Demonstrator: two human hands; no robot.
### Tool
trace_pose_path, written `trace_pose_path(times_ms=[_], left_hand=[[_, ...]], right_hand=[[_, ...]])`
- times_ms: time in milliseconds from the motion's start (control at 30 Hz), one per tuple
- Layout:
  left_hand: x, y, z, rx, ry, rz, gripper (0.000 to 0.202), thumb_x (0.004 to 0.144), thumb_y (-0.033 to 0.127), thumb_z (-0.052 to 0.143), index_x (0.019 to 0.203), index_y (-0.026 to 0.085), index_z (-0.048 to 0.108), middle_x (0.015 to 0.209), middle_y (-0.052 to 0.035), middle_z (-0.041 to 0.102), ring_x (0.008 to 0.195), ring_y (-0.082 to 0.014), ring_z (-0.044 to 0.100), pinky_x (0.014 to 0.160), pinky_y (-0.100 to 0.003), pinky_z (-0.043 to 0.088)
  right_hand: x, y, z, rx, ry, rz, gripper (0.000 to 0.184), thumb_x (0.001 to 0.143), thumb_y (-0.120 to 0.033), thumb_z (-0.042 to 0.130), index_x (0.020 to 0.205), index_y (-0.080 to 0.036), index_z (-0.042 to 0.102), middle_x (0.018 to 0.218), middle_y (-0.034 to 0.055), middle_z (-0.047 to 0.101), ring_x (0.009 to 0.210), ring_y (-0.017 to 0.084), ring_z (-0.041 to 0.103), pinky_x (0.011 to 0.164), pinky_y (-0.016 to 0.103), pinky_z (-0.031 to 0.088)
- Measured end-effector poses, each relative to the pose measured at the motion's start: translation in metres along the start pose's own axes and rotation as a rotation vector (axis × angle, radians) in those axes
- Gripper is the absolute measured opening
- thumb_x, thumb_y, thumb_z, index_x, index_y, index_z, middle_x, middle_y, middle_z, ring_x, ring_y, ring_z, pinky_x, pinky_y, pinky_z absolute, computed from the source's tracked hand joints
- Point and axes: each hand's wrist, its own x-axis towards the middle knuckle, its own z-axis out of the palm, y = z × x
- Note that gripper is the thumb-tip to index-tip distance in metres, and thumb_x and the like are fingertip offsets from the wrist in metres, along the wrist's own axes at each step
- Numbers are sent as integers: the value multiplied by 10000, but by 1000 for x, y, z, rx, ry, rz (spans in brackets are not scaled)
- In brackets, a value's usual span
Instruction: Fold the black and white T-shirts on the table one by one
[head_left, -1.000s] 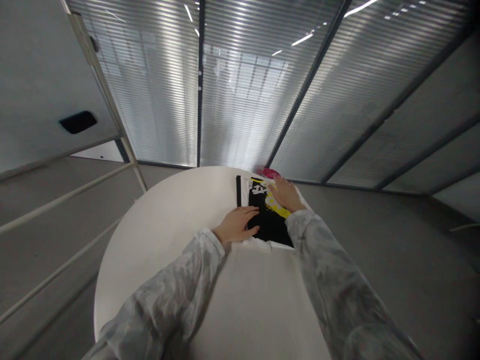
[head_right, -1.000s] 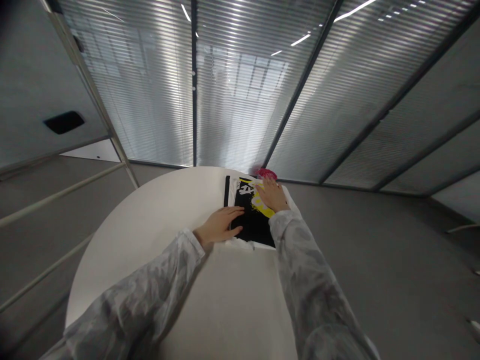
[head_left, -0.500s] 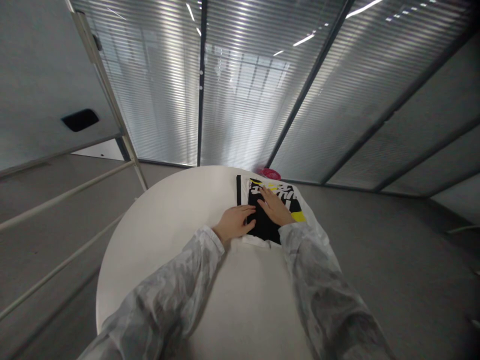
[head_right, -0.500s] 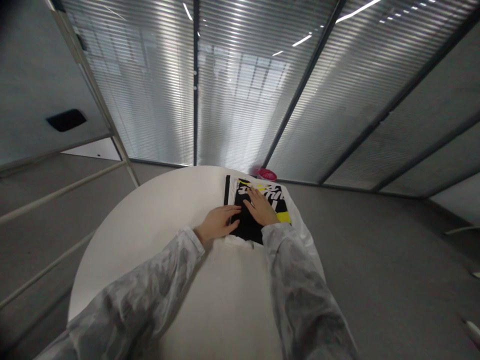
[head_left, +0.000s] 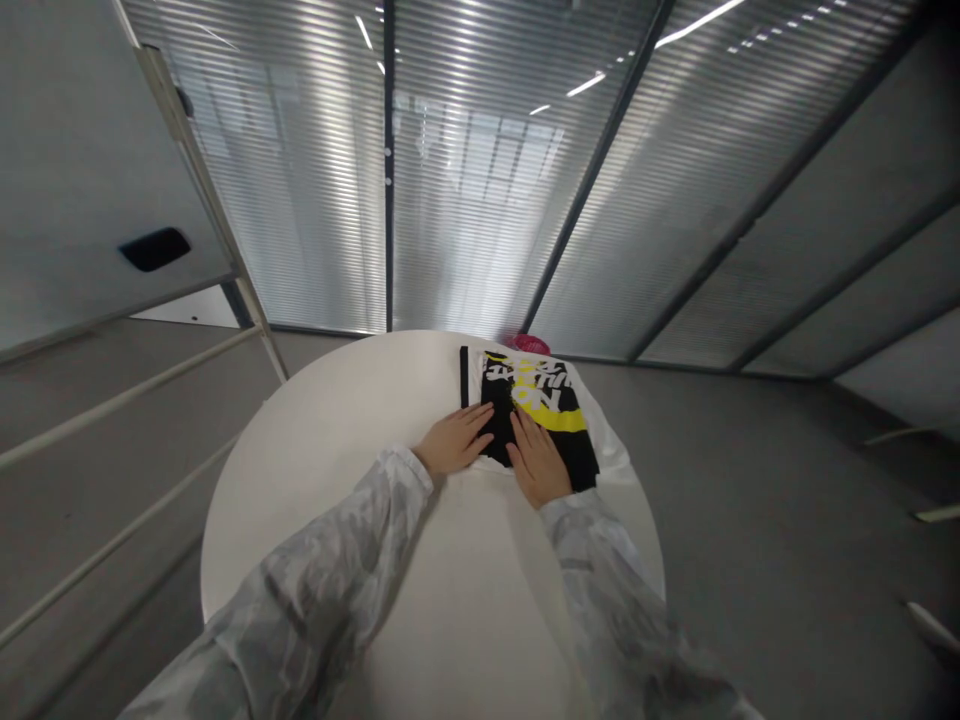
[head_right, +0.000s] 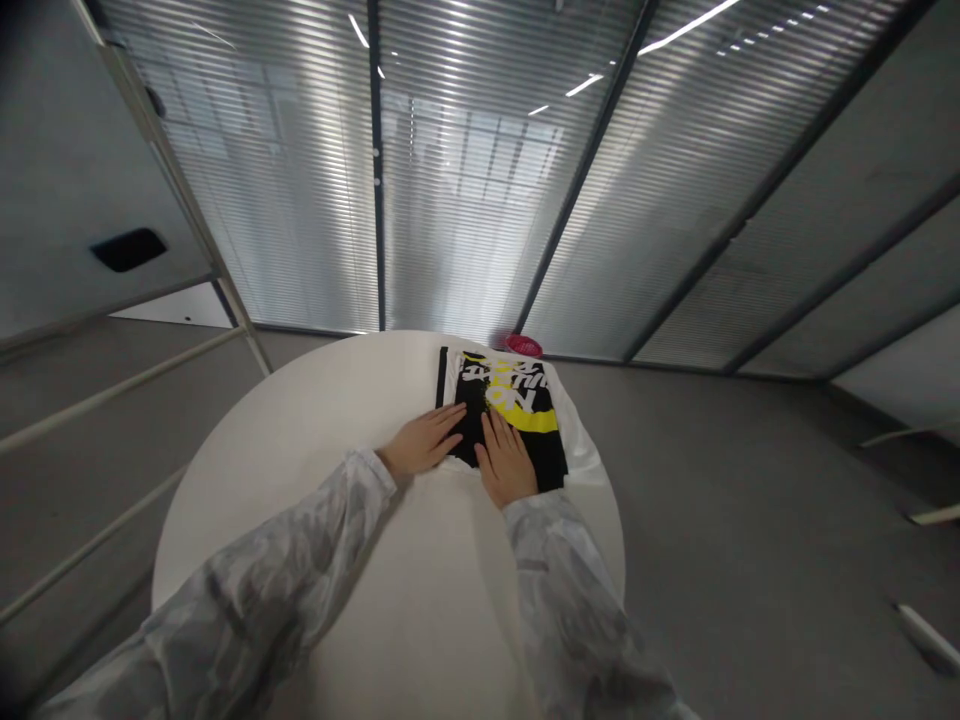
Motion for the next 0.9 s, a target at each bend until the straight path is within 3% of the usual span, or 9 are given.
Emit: trace_pose_path(times_ms=[100,233,400,600,767,900], left_hand=[[-17,4,-7,29,-78,-33,693,1164,561,401,1728,158,400,1797,-160,368,1674,-251,363,1371,-465,313],[-43,10,-27,42,-157,-32,740,1156,612,402,1751,175,353,1798,-176,355,1671,-265,369,1369,-502,299],[-81,22,-50,48,-214,14,707,1147,611,440,1742,234,393,1776,-155,412,1659,-290,392,1369,-548,292],[-128,40,-72,42,-296,26,754,1120,649,484,1757,261,371,1807,-133,349,1684,-322,330,1385,-573,254],[-160,52,-96,-15,-320,21,831,1082,663,566,1784,300,307,1826,-107,301,1683,-318,333,1393,-540,270],[-181,60,-112,0,-299,-16,915,1049,667,624,1801,309,246,1844,-111,231,1696,-348,289,1389,-573,274]], right_hand=[[-10,-10,0,26,9,-10,787,1176,-459,320,1810,-218,-79,1851,155,224,1698,322,286,1344,586,324],[-27,-26,-7,62,-25,-57,845,1170,-510,382,1807,-222,-93,1864,151,170,1716,314,232,1350,584,320],[-45,-45,-21,86,-74,-127,828,1160,-474,437,1818,-261,-19,1869,105,171,1725,305,196,1356,586,313],[-61,-77,-37,148,-107,-166,894,1114,-421,531,1821,-243,15,1858,112,210,1718,316,223,1355,584,328],[-71,-98,-51,228,-148,-264,921,1063,-412,605,1821,-228,114,1855,118,221,1713,330,238,1366,577,319],[-80,-102,-56,264,-194,-296,912,1053,-419,622,1816,-230,159,1856,97,227,1712,320,245,1377,563,314]])
